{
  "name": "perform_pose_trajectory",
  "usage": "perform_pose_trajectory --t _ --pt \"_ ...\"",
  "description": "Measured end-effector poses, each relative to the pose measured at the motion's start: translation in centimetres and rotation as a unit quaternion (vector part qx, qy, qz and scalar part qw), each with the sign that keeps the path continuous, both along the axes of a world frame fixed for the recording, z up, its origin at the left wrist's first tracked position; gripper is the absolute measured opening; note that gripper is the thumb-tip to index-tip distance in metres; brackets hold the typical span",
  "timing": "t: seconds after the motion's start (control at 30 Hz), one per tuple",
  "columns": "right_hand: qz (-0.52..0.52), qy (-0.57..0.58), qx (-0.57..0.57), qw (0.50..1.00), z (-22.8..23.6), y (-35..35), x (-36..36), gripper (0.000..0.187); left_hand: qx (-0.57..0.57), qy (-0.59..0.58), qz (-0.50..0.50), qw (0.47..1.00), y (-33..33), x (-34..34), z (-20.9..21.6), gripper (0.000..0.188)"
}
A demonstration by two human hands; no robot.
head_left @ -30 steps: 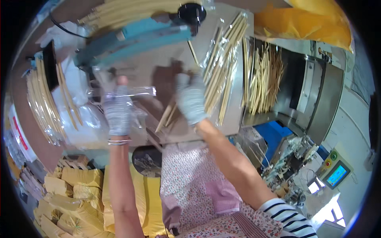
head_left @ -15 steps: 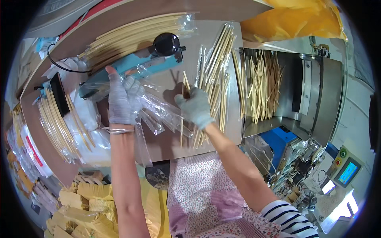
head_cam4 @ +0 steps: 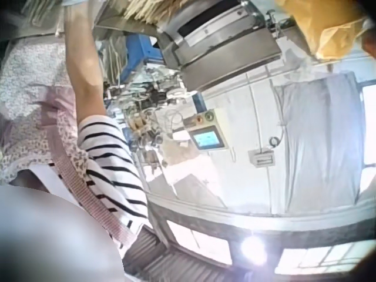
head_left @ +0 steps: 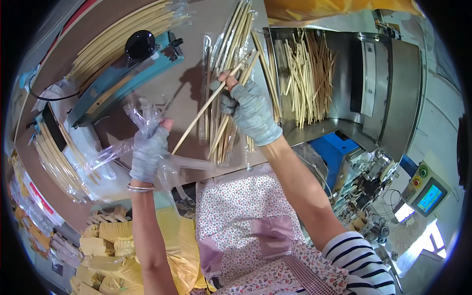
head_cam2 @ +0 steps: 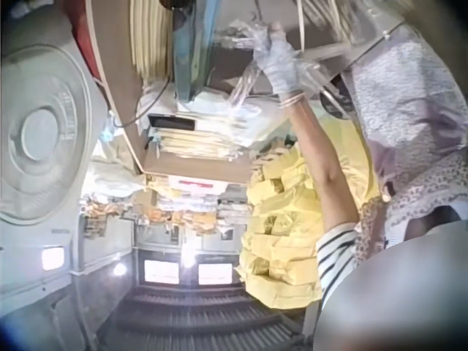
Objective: Gathering and packaging thin bamboo sticks into plastic sleeves at a production station.
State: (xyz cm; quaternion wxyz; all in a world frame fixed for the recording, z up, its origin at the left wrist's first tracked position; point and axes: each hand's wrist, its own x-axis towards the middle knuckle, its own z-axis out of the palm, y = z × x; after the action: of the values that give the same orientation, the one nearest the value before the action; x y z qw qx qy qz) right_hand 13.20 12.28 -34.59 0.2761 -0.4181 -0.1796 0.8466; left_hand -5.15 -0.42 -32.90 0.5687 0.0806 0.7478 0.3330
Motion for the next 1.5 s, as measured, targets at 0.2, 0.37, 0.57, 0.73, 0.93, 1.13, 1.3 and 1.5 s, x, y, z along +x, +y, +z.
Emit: perform_pose_trajectory --t 0.2,0.37,0.57,0.73,0.93,1.13,1.3,1.5 --pt "-0.019 0.006 -0.021 1.0 -0.2 1.3 2.8 0.021 0.006 0.076 -0.037 0.996 1.6 2.7 -2.0 0.018" --pt "-0.028 0.045 -0.012 0.999 -0.2 2.4 4.4 0.019 0.082 0.192 -0.098 0.973 2.9 4.1 -6.7 0.022" --pt "-0.064 0.031 0.011 0.997 -1.6 4.3 7.1 0.018 0.107 0.356 -0.198 0.907 9.0 7.6 -6.3 0.036" --pt "-0.018 -0.161 0.047 0.986 -0.1 5.8 8.9 0.018 -0.008 0.385 -0.208 0.899 9.5 7.8 -8.0 0.038" --pt "0.146 -0.171 0.049 0.973 0.2 3.2 9.1 0.018 0.004 -0.032 0.135 0.99 9.0 6.3 -3.1 0.012" --pt "0.232 -0.185 0.101 0.95 -0.7 -2.2 6.6 0.028 0.042 -0.042 0.156 0.986 7.4 6.7 -0.9 0.011" --pt "0.278 -0.193 0.048 0.94 -0.5 -3.1 6.1 0.024 0.065 -0.131 0.217 0.965 6.4 6.8 -1.3 0.008" --pt "0.277 -0.136 0.034 0.951 -0.1 -1.8 6.6 0.027 0.1 -0.169 0.237 0.951 6.1 7.6 -1.1 0.013"
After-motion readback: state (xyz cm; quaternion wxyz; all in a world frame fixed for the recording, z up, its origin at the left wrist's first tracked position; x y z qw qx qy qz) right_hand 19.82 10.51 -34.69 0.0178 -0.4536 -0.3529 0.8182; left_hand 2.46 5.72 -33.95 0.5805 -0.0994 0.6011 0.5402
